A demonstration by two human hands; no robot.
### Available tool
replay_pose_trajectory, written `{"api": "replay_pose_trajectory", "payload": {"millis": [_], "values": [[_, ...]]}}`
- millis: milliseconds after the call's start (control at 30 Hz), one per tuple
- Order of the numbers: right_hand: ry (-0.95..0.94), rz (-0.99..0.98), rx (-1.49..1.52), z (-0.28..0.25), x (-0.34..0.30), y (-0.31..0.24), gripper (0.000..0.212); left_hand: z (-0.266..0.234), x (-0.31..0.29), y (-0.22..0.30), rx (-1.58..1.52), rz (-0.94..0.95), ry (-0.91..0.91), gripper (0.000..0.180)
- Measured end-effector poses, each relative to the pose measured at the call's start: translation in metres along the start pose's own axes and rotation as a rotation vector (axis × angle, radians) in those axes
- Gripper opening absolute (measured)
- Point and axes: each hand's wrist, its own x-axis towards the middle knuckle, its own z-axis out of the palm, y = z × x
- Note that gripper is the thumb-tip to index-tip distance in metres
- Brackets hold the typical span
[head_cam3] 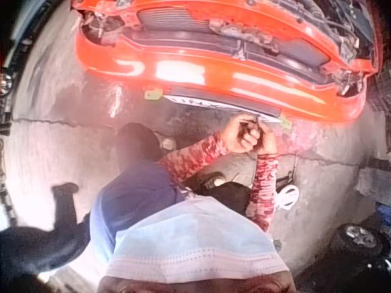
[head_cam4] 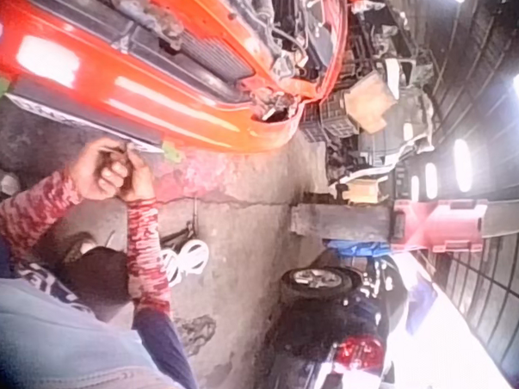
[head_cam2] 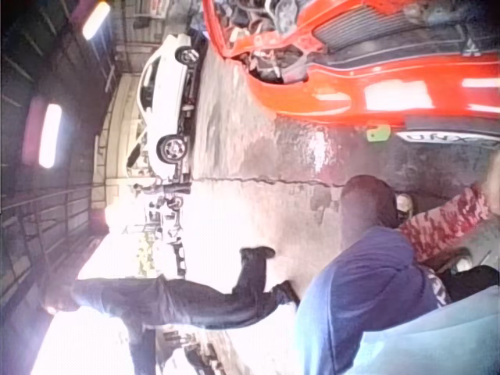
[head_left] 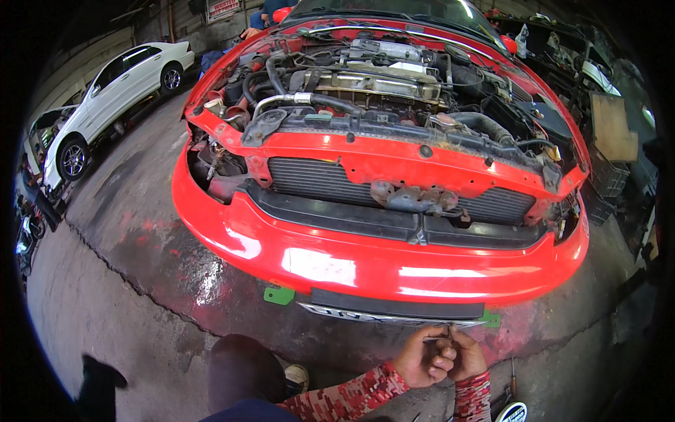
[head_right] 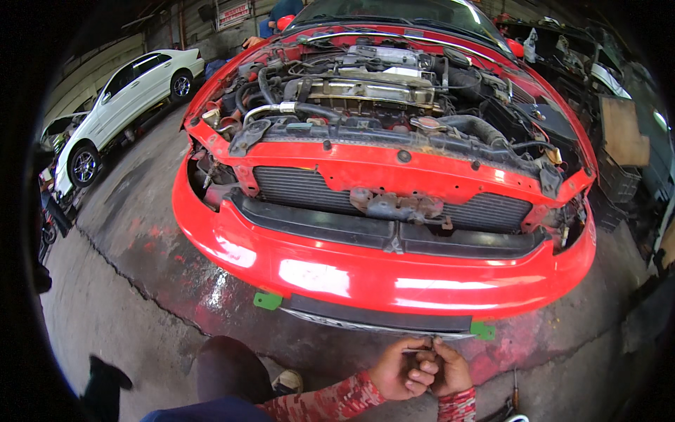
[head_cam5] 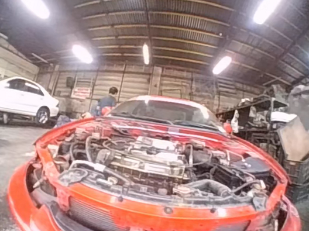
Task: The person removes a license plate from the front bumper of a red car using a screwdriver. They unscrew the fasteners, detach the plate, and place it on the floor.
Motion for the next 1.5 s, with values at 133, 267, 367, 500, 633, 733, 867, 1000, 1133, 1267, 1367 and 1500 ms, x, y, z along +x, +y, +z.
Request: {"api": "replay_pose_trajectory", "payload": {"millis": [133, 267, 367, 500, 633, 733, 867, 1000, 1133, 1267, 1367, 1500], "values": [[0.1, -0.196, -0.127, 0.008, 0.0, 0.009, 0.022, -0.004, -0.022, 0.014, 0.306, -0.016, 0.147, 0.034], [0.192, -0.202, -0.217, 0.008, 0.0, 0.009, 0.02, -0.014, -0.023, 0.026, 1.015, 0.287, 0.416, 0.033], [0.271, -0.236, -0.252, 0.009, 0.0, 0.009, 0.019, -0.02, -0.017, 0.023, 1.655, 0.64, 0.521, 0.028], [0.392, -0.304, -0.294, 0.012, 0.003, 0.012, 0.018, -0.022, -0.009, 0.011, 2.056, 0.995, 0.503, 0.025], [0.336, -0.467, -0.38, 0.015, 0.008, 0.016, 0.02, -0.021, 0.008, -0.006, 2.083, 1.207, 0.493, 0.027], [0.366, -0.478, -0.427, 0.018, 0.004, 0.014, 0.022, -0.024, 0.022, -0.018, 1.815, 1.239, 0.491, 0.023], [0.399, -0.416, -0.479, 0.024, -0.004, 0.006, 0.025, -0.031, 0.028, -0.02, 1.774, 1.252, 0.543, 0.016], [0.359, -0.396, -0.499, 0.027, -0.002, 0.004, 0.028, -0.04, 0.026, -0.019, 2.014, 1.339, 0.47, 0.012], [0.412, -0.468, -0.587, 0.02, 0.0, 0.006, 0.028, -0.052, 0.019, -0.038, 2.042, 1.215, 0.455, 0.013], [0.49, -0.446, -0.449, 0.021, 0.005, 0.012, 0.014, -0.051, 0.015, -0.04, 1.474, 1.029, 0.563, 0.013], [0.467, -0.607, -0.461, 0.029, 0.014, 0.018, 0.009, -0.043, 0.01, -0.026, 1.2, 0.981, 0.563, 0.017], [0.478, -0.566, -0.596, 0.032, 0.012, 0.018, 0.017, -0.036, 0.002, -0.01, 1.027, 0.976, 0.457, 0.017]]}}
